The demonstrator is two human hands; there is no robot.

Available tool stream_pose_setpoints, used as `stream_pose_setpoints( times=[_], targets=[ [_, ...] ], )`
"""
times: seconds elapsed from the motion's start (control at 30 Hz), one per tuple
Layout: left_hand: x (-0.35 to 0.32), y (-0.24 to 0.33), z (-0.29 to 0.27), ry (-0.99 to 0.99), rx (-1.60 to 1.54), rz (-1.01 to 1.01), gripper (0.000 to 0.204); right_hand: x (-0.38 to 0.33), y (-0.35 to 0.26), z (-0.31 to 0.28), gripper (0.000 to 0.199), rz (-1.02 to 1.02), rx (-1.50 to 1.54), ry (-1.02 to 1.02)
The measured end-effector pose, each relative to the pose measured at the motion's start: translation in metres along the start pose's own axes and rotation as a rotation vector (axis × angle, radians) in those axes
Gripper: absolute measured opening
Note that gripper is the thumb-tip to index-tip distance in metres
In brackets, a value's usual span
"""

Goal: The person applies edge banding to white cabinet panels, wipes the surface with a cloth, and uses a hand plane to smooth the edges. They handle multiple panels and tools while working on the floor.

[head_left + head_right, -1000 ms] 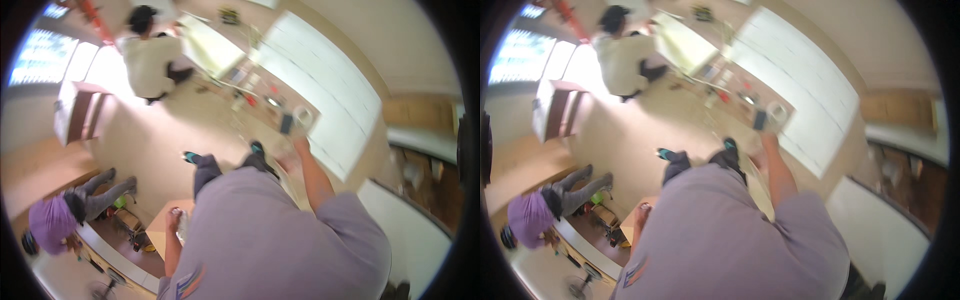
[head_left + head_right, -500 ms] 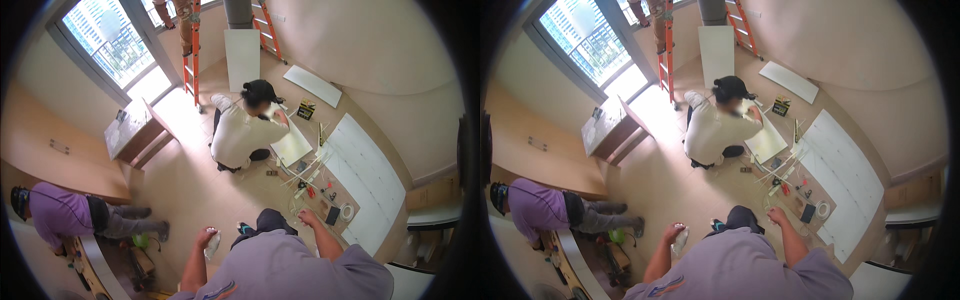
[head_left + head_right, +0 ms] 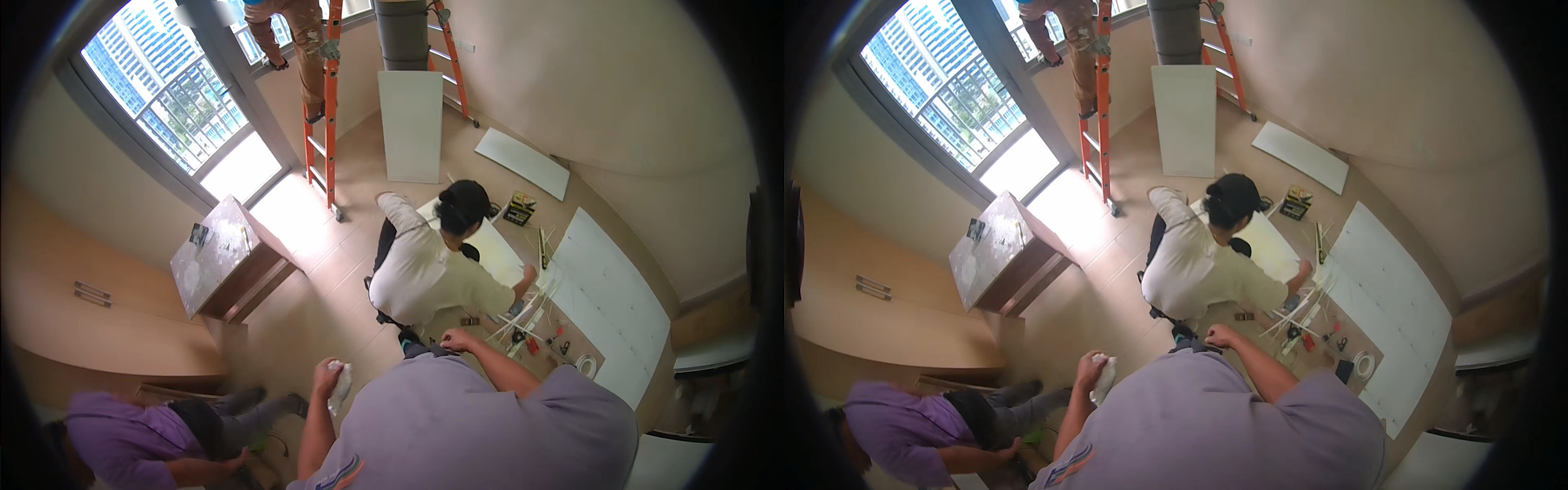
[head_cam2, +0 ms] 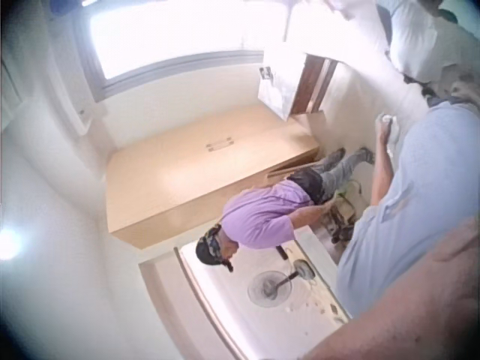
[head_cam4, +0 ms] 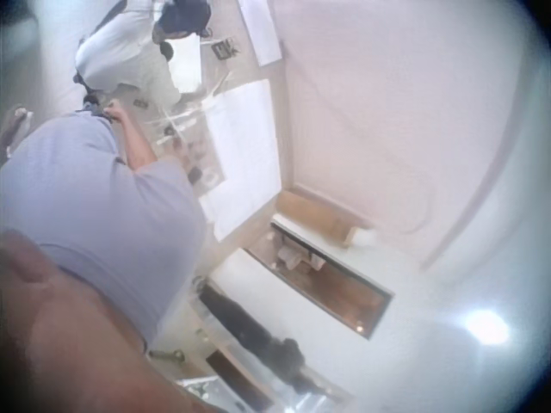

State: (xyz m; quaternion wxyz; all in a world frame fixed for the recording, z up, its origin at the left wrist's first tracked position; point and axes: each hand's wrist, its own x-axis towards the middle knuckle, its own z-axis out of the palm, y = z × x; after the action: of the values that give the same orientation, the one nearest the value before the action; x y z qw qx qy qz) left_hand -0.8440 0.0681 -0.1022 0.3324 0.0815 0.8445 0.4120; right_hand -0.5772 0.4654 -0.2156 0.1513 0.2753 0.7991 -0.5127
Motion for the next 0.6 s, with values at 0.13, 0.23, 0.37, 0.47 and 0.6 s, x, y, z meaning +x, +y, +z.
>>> stream_pose_setpoints(
  times=[0.13,0.23,0.37,0.47,0.6],
  targets=[
    [0.06,-0.031,-0.081,0.183,-0.35,0.073,0.019,0.108,-0.042,-0.062,0.037,0.055,-0.217,-0.042],
    [0.094,-0.02,-0.13,0.33,-0.424,-0.03,0.018,0.162,-0.101,-0.098,0.043,0.063,-0.061,0.131],
    [0.162,-0.003,-0.192,0.409,-0.45,-0.04,0.021,0.217,-0.243,-0.123,0.039,0.201,0.378,0.183],
    [0.244,0.039,-0.232,0.369,-0.357,0.063,0.026,0.262,-0.321,-0.112,0.042,0.089,0.453,0.119],
    [0.344,0.145,-0.274,0.235,-0.136,0.215,0.032,0.32,-0.421,-0.059,0.047,-0.052,0.457,-0.068]
  ],
)
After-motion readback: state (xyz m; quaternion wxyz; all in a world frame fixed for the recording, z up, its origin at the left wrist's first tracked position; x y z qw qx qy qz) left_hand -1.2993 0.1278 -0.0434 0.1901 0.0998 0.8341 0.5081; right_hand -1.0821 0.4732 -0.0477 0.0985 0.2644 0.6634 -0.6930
